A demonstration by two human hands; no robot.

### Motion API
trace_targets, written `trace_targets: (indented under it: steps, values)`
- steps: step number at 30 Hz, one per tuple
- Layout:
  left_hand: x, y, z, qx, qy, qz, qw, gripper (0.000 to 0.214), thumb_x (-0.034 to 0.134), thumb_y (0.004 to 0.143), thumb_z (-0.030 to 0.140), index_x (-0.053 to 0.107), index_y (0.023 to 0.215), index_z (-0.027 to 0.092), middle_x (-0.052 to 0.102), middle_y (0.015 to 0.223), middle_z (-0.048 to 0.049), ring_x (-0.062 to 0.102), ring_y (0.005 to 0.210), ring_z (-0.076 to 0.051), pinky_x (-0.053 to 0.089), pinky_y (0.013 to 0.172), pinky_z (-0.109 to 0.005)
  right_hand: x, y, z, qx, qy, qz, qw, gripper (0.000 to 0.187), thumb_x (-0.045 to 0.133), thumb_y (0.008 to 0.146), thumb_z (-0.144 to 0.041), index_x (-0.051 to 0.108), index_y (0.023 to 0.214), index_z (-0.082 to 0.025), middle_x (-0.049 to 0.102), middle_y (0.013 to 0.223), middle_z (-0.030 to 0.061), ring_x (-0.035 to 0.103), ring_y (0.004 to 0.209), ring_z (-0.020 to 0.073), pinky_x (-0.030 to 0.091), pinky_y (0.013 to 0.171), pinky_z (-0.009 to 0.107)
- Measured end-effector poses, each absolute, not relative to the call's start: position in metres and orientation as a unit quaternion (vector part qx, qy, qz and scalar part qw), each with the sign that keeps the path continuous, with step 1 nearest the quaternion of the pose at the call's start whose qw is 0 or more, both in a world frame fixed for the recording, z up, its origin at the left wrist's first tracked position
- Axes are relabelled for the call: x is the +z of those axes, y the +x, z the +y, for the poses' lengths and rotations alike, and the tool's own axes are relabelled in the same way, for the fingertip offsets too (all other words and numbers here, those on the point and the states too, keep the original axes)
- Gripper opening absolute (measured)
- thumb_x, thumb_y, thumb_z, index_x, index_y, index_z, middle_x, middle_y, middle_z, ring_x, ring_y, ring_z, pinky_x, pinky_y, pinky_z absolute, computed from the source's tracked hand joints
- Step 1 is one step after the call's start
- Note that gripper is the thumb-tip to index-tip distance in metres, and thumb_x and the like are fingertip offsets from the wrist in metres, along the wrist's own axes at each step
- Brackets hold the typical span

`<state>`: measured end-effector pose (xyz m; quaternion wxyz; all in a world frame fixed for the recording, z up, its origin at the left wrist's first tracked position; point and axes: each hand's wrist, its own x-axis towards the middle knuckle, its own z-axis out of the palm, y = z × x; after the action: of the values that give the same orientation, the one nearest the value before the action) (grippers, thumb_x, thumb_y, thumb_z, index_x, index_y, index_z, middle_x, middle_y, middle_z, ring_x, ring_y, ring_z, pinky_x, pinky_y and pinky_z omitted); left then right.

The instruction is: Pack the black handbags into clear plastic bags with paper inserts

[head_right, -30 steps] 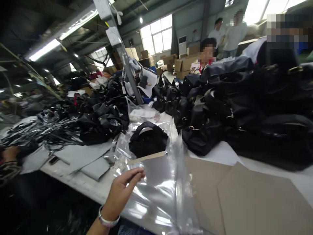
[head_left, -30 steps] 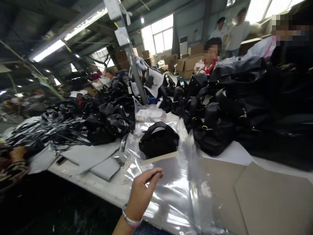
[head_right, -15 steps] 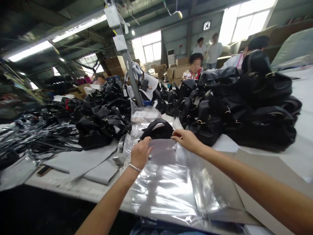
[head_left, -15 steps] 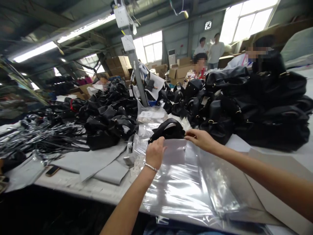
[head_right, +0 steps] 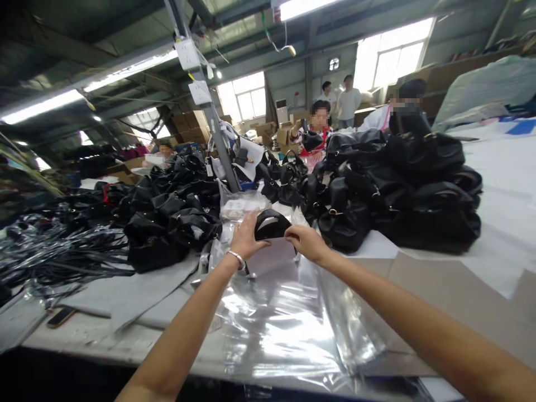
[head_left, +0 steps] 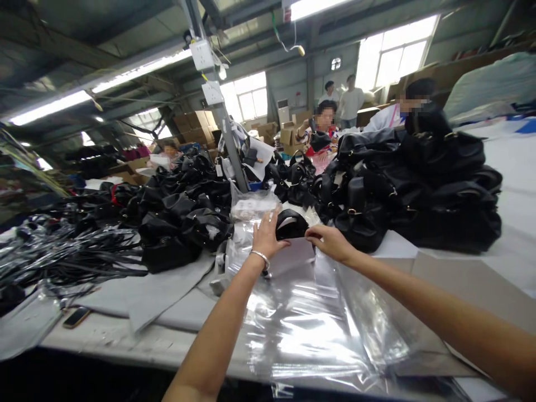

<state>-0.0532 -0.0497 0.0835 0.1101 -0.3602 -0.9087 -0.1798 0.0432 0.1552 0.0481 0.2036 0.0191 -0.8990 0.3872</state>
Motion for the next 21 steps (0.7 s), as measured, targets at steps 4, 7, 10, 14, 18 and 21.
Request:
trace_targets:
  steps: [4, 7, 10, 14, 18, 21]
  values:
    - [0.091, -0.077, -0.042, -0.166, -0.351, -0.92, 0.049, 0.125, 0.09, 0.066, 0.04, 0.008, 0.159, 0.025, 0.061, 0.137, -0.0145, 0.06, 0.123, -0.033, 0.047, 0.101, -0.042, 0.044, 0.048, 0.165, 0.427, -0.046, -0.879, 0.208, 0.015, 0.063, 0.086, -0.02, 0.069, 0.1, -0.022, 0.072, 0.101, 0.0037, 0.067, 0.092, 0.0191, 0.052, 0.085, 0.029]
    - [0.093, -0.085, -0.039, -0.153, -0.326, -0.932, 0.039, 0.123, 0.088, 0.068, 0.038, 0.007, 0.16, 0.026, 0.07, 0.121, -0.0135, 0.069, 0.107, -0.035, 0.052, 0.09, -0.041, 0.033, 0.057, 0.174, 0.454, -0.129, -0.862, 0.184, 0.014, 0.057, 0.094, -0.029, 0.066, 0.098, -0.019, 0.073, 0.093, 0.0075, 0.069, 0.082, 0.0198, 0.055, 0.076, 0.03]
    - [0.091, -0.088, -0.037, -0.147, -0.313, -0.938, 0.034, 0.116, 0.086, 0.069, 0.04, 0.014, 0.159, 0.027, 0.072, 0.118, -0.0122, 0.07, 0.105, -0.035, 0.052, 0.088, -0.04, 0.02, 0.063, 0.173, 0.492, -0.189, -0.847, 0.075, 0.037, 0.06, 0.093, -0.046, 0.062, 0.072, -0.016, 0.069, 0.067, 0.0088, 0.065, 0.053, 0.0188, 0.053, 0.053, 0.029]
    - [0.084, -0.093, -0.036, -0.153, -0.322, -0.934, 0.023, 0.096, 0.083, 0.072, 0.041, 0.033, 0.152, 0.028, 0.069, 0.124, -0.0087, 0.067, 0.112, -0.032, 0.051, 0.093, -0.038, 0.011, 0.058, 0.157, 0.55, -0.251, -0.793, -0.072, 0.063, 0.05, 0.091, -0.071, 0.06, 0.065, -0.014, 0.065, 0.056, 0.0102, 0.06, 0.043, 0.0168, 0.051, 0.042, 0.027]
    - [0.081, -0.1, -0.034, -0.153, -0.361, -0.92, 0.007, 0.079, 0.085, 0.069, 0.036, 0.051, 0.139, 0.023, 0.06, 0.14, -0.0084, 0.057, 0.127, -0.027, 0.046, 0.104, -0.031, 0.006, 0.045, 0.144, 0.588, -0.285, -0.742, -0.149, 0.059, 0.045, 0.097, -0.066, 0.065, 0.085, -0.012, 0.067, 0.07, 0.0038, 0.063, 0.055, 0.0123, 0.055, 0.053, 0.026]
    - [0.082, -0.105, -0.033, -0.138, -0.376, -0.916, -0.015, 0.074, 0.086, 0.066, 0.037, 0.057, 0.133, 0.025, 0.067, 0.129, -0.0049, 0.063, 0.118, -0.026, 0.05, 0.097, -0.03, 0.001, 0.039, 0.141, 0.608, -0.298, -0.713, -0.182, 0.036, 0.055, 0.099, -0.048, 0.064, 0.103, -0.013, 0.067, 0.087, 0.0025, 0.064, 0.068, 0.0113, 0.056, 0.062, 0.027]
